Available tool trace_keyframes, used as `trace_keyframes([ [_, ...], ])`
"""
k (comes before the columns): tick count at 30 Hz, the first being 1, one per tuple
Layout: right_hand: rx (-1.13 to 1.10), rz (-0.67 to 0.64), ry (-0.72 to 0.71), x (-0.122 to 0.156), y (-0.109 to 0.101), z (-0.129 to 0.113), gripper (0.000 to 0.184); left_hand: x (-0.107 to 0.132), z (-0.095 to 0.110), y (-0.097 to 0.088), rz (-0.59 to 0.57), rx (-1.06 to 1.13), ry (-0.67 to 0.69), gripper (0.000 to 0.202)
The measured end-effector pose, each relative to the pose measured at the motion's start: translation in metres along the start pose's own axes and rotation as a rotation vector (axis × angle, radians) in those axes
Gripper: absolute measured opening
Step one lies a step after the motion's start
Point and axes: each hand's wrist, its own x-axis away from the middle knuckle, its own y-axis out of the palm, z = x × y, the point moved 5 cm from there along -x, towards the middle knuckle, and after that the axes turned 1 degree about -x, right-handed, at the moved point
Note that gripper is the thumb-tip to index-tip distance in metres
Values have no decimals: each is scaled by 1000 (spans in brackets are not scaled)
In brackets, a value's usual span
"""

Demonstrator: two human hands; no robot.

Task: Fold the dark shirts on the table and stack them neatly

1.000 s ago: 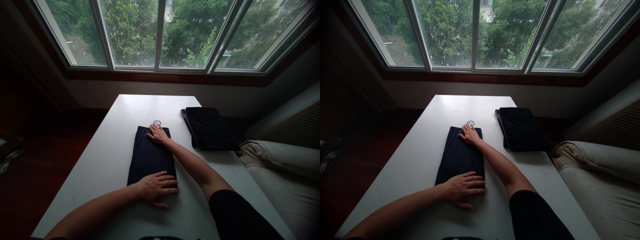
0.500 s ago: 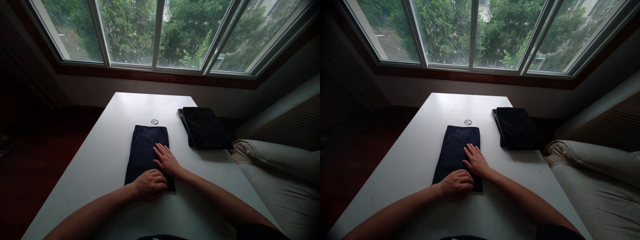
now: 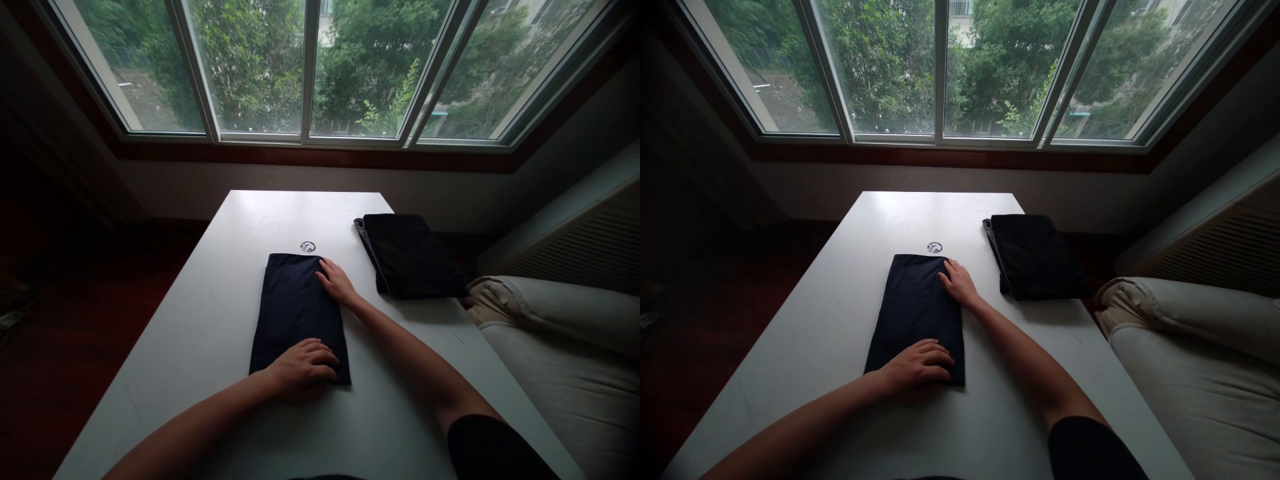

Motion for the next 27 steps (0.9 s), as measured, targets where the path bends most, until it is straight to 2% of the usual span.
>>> trace_keyframes([
  [3,-495,118,102,13,-17,6,57,0,-6,-18,77,26,-90,24],
  [5,-900,175,159,31,-26,4,53,0,-19,-32,122,1,-203,25],
  [7,-1250,187,189,50,-33,-3,51,1,-41,-45,150,-63,-327,28],
  [10,-1544,147,223,77,-37,-17,53,2,-84,-56,149,-199,-476,39],
  [15,-1717,81,310,98,-22,-20,60,2,-156,-64,92,-357,-607,56],
  [18,-1739,60,340,100,-12,-15,60,4,-185,-72,135,-412,-714,57],
  [21,-1740,60,330,99,-10,-11,59,9,-196,-75,206,-423,-758,57],
  [24,-1727,70,328,98,-9,-11,57,14,-194,-77,315,-386,-718,51],
  [27,-1665,98,325,98,-8,-12,43,22,-193,-83,454,-301,-711,42],
])
